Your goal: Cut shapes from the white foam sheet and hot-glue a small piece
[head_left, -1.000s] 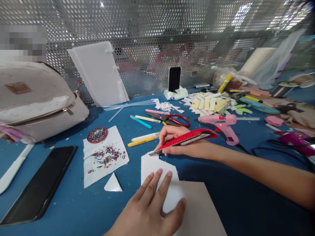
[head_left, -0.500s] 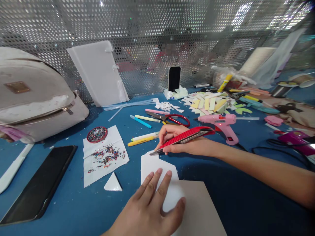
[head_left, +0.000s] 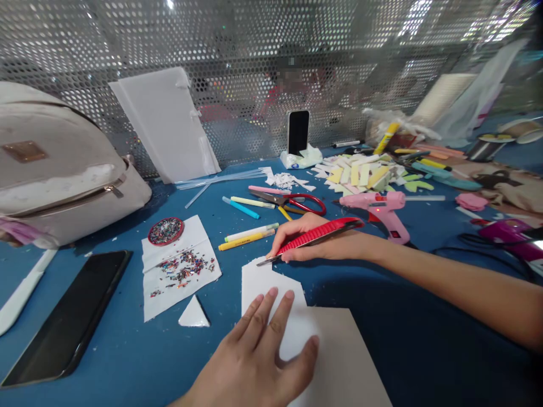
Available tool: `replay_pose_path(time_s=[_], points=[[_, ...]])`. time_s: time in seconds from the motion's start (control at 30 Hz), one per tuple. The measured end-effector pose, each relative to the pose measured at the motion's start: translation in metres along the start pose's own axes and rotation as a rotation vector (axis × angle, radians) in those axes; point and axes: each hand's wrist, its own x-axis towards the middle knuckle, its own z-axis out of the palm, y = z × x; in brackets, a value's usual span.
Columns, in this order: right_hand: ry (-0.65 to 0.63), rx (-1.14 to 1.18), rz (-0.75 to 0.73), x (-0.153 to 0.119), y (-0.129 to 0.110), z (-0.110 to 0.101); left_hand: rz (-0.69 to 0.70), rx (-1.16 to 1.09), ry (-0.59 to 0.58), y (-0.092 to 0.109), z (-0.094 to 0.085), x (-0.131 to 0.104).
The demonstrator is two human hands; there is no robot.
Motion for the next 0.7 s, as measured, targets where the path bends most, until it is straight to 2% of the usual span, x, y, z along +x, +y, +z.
replay_pose_path(time_s=[0.17,0.47,0.7], points=[[-0.007,-0.021,0.032,-0.002,0.0,-0.002,-0.097,-0.03,0.021,0.011,0.018,-0.014],[0.004,-0.049,0.043,-0.005,-0.001,-0.007,-0.072,-0.005,0.058,0.007,0.008,-0.001],[-0.009,-0.076,0.035,-0.006,0.002,-0.01,-0.089,-0.002,0.064,0.011,0.017,-0.009]])
